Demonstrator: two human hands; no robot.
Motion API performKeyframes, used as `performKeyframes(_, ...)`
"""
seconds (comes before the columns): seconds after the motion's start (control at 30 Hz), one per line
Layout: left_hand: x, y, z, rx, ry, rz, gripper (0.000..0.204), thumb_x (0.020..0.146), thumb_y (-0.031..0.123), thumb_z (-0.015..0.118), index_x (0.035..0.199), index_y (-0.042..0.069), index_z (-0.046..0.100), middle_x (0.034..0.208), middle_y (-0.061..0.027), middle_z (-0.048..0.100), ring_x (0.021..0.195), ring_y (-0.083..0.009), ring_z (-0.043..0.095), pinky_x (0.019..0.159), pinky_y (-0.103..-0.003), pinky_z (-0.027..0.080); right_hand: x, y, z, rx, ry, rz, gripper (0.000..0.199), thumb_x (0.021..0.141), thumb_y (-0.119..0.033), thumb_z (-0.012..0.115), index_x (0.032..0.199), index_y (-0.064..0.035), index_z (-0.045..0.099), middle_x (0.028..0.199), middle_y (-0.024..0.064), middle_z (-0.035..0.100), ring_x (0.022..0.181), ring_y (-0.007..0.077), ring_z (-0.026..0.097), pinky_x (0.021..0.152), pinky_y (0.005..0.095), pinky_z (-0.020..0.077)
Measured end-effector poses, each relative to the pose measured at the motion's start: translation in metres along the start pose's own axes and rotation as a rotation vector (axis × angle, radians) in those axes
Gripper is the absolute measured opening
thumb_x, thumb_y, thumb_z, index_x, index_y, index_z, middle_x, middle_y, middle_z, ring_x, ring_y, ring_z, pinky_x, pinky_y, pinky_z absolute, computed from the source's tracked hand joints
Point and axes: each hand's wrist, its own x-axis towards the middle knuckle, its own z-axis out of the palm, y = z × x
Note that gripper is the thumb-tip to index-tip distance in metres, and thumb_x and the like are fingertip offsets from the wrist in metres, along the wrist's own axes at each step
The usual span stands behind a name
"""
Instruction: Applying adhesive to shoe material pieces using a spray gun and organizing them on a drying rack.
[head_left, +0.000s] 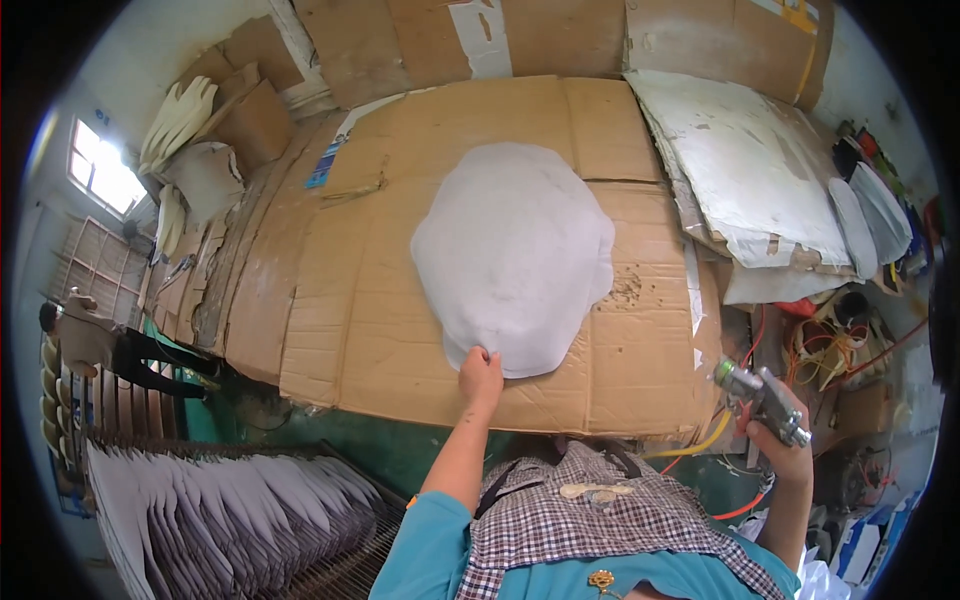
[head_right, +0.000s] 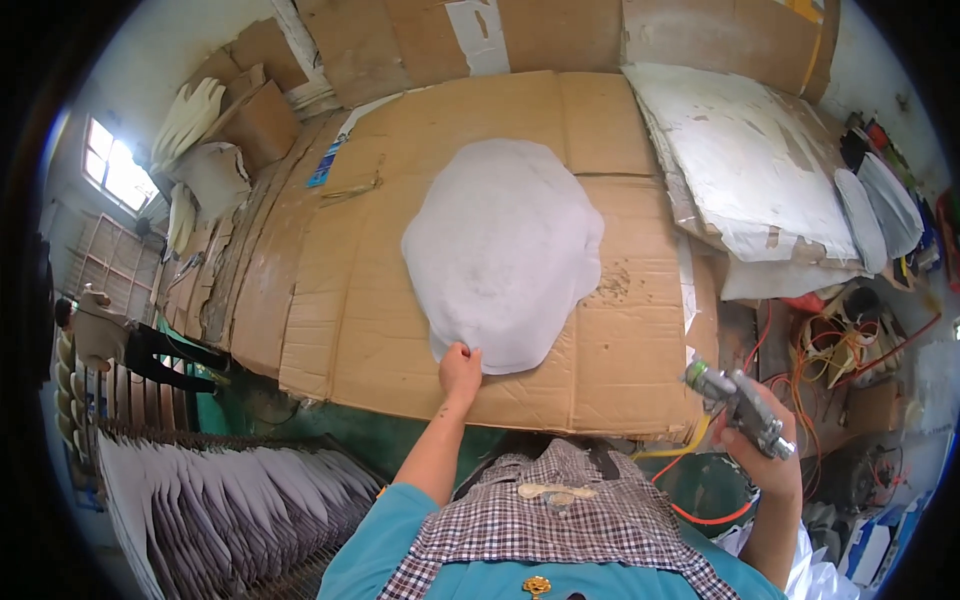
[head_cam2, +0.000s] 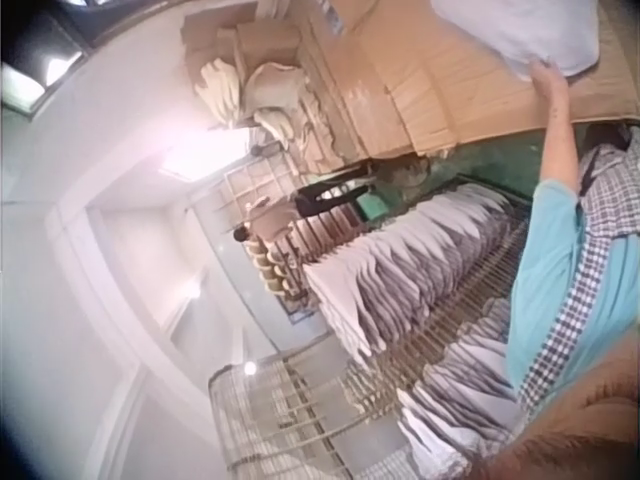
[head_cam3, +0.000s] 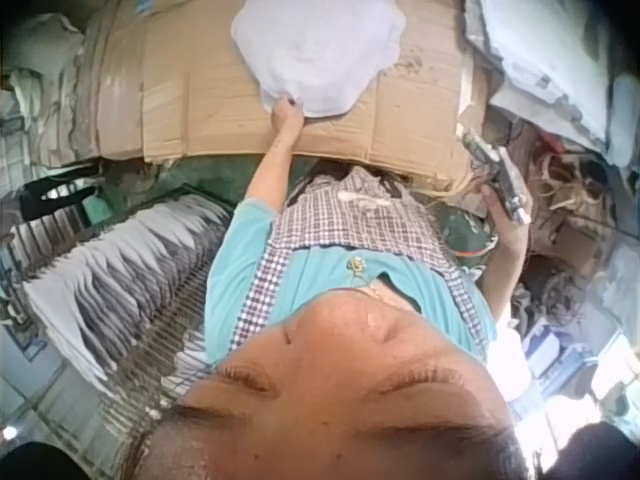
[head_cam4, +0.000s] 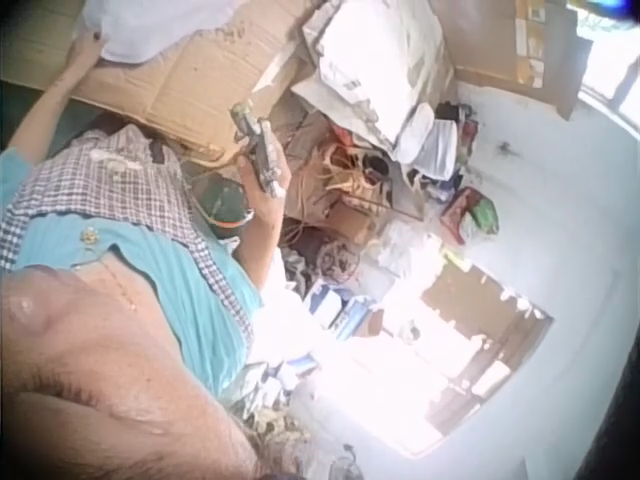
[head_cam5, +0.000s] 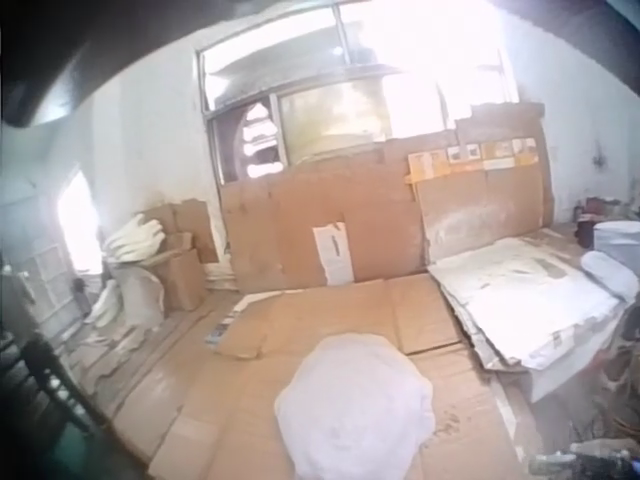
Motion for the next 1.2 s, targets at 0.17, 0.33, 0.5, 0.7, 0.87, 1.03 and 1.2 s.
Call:
performKeyframes(0.17,0.004,0.004,0.005,-0.187,0.059,0.041,0.021,0.075,0.020,0.063,0.071,0.003,0.050,0.062,-0.0131,0.056,0.063,-0.0279,0.057,0.061,-0.040,0.046,0.007,0.006,0.004,0.053,-0.119,-0.048,0.051,0.072,-0.005,0.063,0.119,0.0021,0.043,0.075,0.0065,0.058,0.068,0.0141,0.058,0.062,0.0275,0.0477)
performKeyframes(0.33,0.004,0.005,0.016,-1.108,-0.015,-0.604,0.022,0.076,0.010,0.062,0.091,0.005,0.047,0.087,-0.0090,0.055,0.078,-0.0189,0.056,0.060,-0.037,0.047,0.023,0.008,0.018,0.136,0.118,-0.029,0.048,0.072,-0.005,0.061,0.117,0.0018,0.045,0.075,0.0065,0.057,0.066,0.0146,0.057,0.063,0.0275,0.0476)
performKeyframes(0.5,-0.003,0.008,0.014,-1.459,-0.240,-0.694,0.035,0.077,0.008,0.060,0.107,0.004,0.043,0.102,-0.0116,0.052,0.087,-0.0242,0.054,0.069,-0.040,0.048,0.007,0.010,0.002,0.059,0.043,-0.023,0.050,0.073,-0.003,0.059,0.120,0.0016,0.043,0.076,0.0065,0.056,0.066,0.0143,0.056,0.062,0.0283,0.0480)
performKeyframes(0.7,0.011,0.022,0.021,-1.602,-0.227,-0.592,0.039,0.077,0.001,0.054,0.113,0.005,0.043,0.106,-0.0105,0.052,0.092,-0.0255,0.054,0.073,-0.042,0.049,0.007,0.009,0.028,0.093,0.007,-0.047,0.050,0.077,-0.007,0.060,0.122,0.0015,0.041,0.076,0.0062,0.055,0.067,0.0149,0.056,0.063,0.0287,0.0480)
performKeyframes(0.87,0.051,0.066,-0.081,-1.929,-0.194,-0.354,0.028,0.077,0.003,0.052,0.105,0.006,0.051,0.101,-0.0110,0.057,0.096,-0.0240,0.055,0.076,-0.040,0.049,-0.007,0.001,0.029,0.217,0.027,-0.057,0.056,0.079,-0.015,0.062,0.126,0.0013,0.035,0.084,0.0072,0.054,0.074,0.0157,0.055,0.071,0.0311,0.0475)
performKeyframes(1.03,0.027,0.061,-0.239,-1.554,0.273,0.435,0.035,0.086,0.018,0.041,0.110,-0.004,0.051,0.108,-0.0161,0.056,0.096,-0.0293,0.056,0.085,-0.042,0.046,-0.038,-0.020,0.029,0.149,-0.086,-0.042,0.055,0.080,-0.015,0.061,0.127,-0.0017,0.036,0.093,0.0077,0.055,0.079,0.0151,0.056,0.073,0.0302,0.0466)
performKeyframes(1.2,-0.015,0.030,-0.335,-1.538,0.417,0.395,0.039,0.087,0.023,0.034,0.111,-0.003,0.053,0.109,-0.0184,0.055,0.094,-0.0325,0.057,0.081,-0.044,0.049,-0.056,-0.032,0.047,0.054,-0.177,0.031,0.050,0.079,-0.010,0.060,0.124,-0.0008,0.040,0.091,0.0061,0.055,0.076,0.0124,0.055,0.069,0.0265,0.0464)
